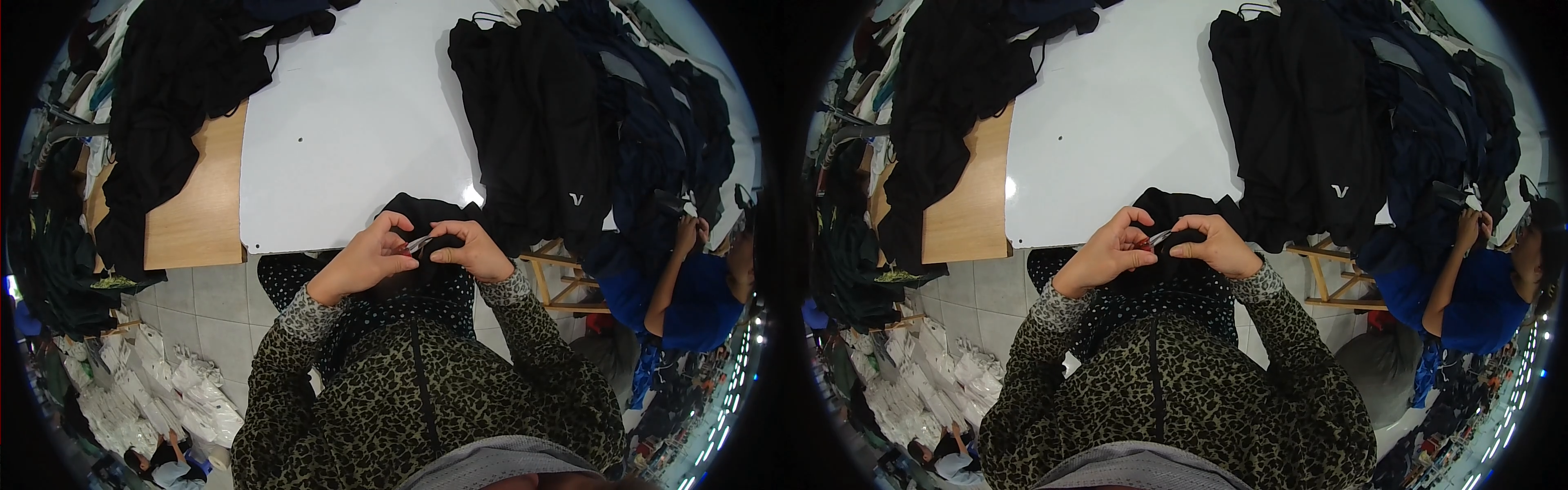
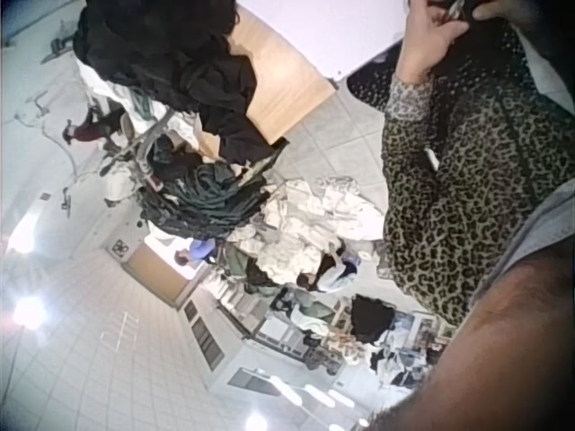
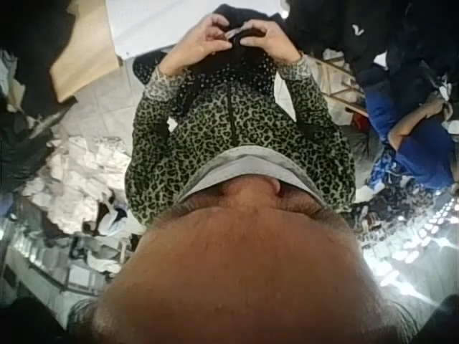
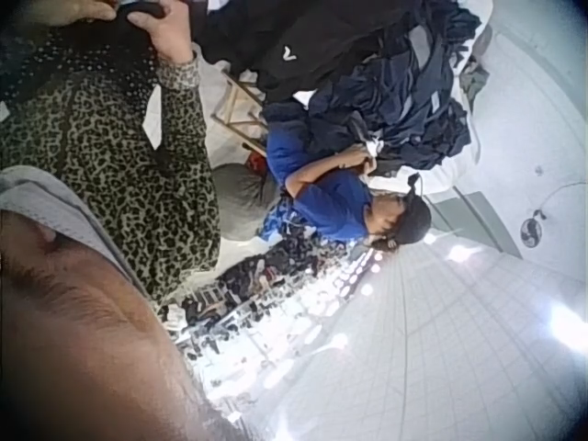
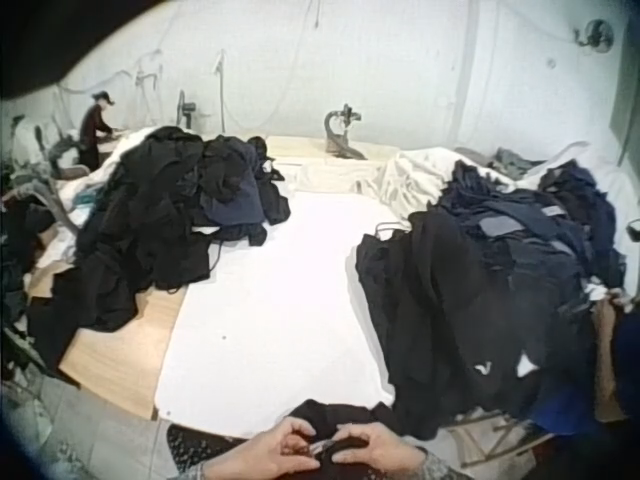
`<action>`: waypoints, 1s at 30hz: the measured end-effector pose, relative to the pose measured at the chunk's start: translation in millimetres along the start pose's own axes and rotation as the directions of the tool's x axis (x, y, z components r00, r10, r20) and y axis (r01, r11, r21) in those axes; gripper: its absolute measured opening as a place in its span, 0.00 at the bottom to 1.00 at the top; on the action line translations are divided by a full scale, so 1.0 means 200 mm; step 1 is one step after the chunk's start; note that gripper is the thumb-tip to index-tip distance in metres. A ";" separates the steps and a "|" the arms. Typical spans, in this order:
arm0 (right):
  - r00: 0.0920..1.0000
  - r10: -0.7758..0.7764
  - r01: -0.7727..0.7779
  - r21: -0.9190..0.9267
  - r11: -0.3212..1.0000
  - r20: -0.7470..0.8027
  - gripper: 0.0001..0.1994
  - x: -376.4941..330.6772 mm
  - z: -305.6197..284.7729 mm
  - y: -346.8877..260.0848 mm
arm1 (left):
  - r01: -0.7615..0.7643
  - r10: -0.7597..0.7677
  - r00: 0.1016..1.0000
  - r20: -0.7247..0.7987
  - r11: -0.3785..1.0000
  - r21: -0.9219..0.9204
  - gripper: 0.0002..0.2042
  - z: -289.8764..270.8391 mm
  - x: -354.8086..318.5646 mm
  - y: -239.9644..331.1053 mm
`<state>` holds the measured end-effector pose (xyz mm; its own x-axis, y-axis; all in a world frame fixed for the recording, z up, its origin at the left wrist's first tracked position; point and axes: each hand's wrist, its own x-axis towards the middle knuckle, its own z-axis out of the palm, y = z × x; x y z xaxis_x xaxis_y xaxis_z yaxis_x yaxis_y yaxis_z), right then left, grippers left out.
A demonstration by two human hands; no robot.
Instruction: Trimming loose threads from black garments using small snips/scissors.
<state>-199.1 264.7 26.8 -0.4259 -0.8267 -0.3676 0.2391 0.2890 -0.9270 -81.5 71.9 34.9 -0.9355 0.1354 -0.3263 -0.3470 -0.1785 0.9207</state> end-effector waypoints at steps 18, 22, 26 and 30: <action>0.992 0.080 -0.064 -0.162 0.985 0.093 0.11 0.02 -0.01 -0.03 | -0.033 0.007 0.998 0.066 0.917 0.397 0.21 -0.03 -0.01 0.10; 0.992 0.094 -0.081 -0.147 0.986 0.084 0.11 0.02 -0.01 -0.03 | -0.042 0.013 0.997 0.078 0.918 0.394 0.20 -0.04 0.00 0.10; 0.994 0.049 -0.034 -0.153 0.988 0.101 0.11 0.03 -0.02 0.01 | -0.035 0.016 0.998 0.068 0.958 0.284 0.20 -0.04 0.01 0.07; 0.992 0.081 -0.069 -0.123 0.990 0.097 0.12 0.03 -0.02 0.00 | 0.000 -0.026 0.997 0.079 0.947 0.323 0.20 -0.03 0.01 0.09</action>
<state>-204.6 261.0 25.3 -0.3183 -0.8434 -0.4328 0.1588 0.4027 -0.9015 -89.6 63.1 49.0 -0.9179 0.2164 -0.3327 -0.3067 0.1453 0.9406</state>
